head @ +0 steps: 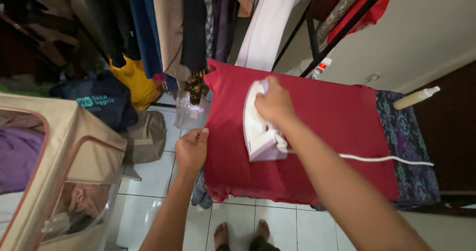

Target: The person irons a red garment on a table, repeatedly smoothing the fabric with an iron and occasionally spraying it with a liquid from a bottle. The person adjusts the garment's position multiple times to cover different areas.

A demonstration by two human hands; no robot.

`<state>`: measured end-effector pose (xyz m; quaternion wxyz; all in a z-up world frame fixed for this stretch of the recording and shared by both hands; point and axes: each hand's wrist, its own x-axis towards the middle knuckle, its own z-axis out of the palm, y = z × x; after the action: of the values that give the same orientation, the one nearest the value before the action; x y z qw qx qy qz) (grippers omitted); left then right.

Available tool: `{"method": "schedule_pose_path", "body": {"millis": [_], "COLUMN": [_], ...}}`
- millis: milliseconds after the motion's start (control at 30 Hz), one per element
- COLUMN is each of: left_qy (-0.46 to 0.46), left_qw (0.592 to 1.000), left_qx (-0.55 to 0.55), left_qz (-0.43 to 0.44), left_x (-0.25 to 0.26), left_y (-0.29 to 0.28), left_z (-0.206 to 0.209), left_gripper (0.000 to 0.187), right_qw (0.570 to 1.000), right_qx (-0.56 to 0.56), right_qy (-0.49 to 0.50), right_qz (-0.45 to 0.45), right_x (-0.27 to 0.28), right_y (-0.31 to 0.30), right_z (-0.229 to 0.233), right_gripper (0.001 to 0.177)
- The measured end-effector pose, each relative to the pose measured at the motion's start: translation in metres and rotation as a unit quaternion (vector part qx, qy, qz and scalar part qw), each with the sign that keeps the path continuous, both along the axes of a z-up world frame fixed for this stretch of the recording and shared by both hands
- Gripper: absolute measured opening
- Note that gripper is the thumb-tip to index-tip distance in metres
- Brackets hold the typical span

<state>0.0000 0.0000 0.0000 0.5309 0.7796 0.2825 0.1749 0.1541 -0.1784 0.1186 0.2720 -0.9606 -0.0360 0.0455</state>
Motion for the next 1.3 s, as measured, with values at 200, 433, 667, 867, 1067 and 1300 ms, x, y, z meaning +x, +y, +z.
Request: {"method": "schedule_pose_path", "body": {"millis": [200,433,667,867,1067,1300], "left_qy": [-0.013,-0.045,-0.036,-0.051,-0.08,-0.031], "left_qw": [0.999,0.999,0.999,0.997,0.992,0.998], "left_qx": [0.032,0.018,0.015,0.047,0.1,0.043], "left_qz": [-0.012,-0.019,0.004,0.015,0.02,0.03], "left_x": [0.002,0.001,0.004,0.004,0.006,0.0], "left_y": [-0.002,0.001,-0.004,-0.005,0.001,0.003], "left_z": [0.002,0.006,0.005,-0.004,-0.013,0.0], "left_gripper": [0.028,0.027,0.029,0.029,0.028,0.028], "right_qw": [1.0,0.997,0.999,0.998,0.998,0.994], "right_qx": [-0.011,-0.026,-0.031,-0.05,-0.026,-0.088], "right_qy": [-0.004,0.067,0.024,0.035,0.033,0.059], "right_qz": [0.016,0.041,0.0,0.014,0.036,0.026], "right_x": [-0.033,-0.113,-0.059,-0.052,-0.101,-0.098], "right_y": [0.023,0.035,0.063,0.071,0.058,-0.003], "right_z": [0.021,0.031,0.03,0.032,0.031,0.039], "right_gripper": [0.06,0.061,0.06,0.058,0.059,0.057]}}
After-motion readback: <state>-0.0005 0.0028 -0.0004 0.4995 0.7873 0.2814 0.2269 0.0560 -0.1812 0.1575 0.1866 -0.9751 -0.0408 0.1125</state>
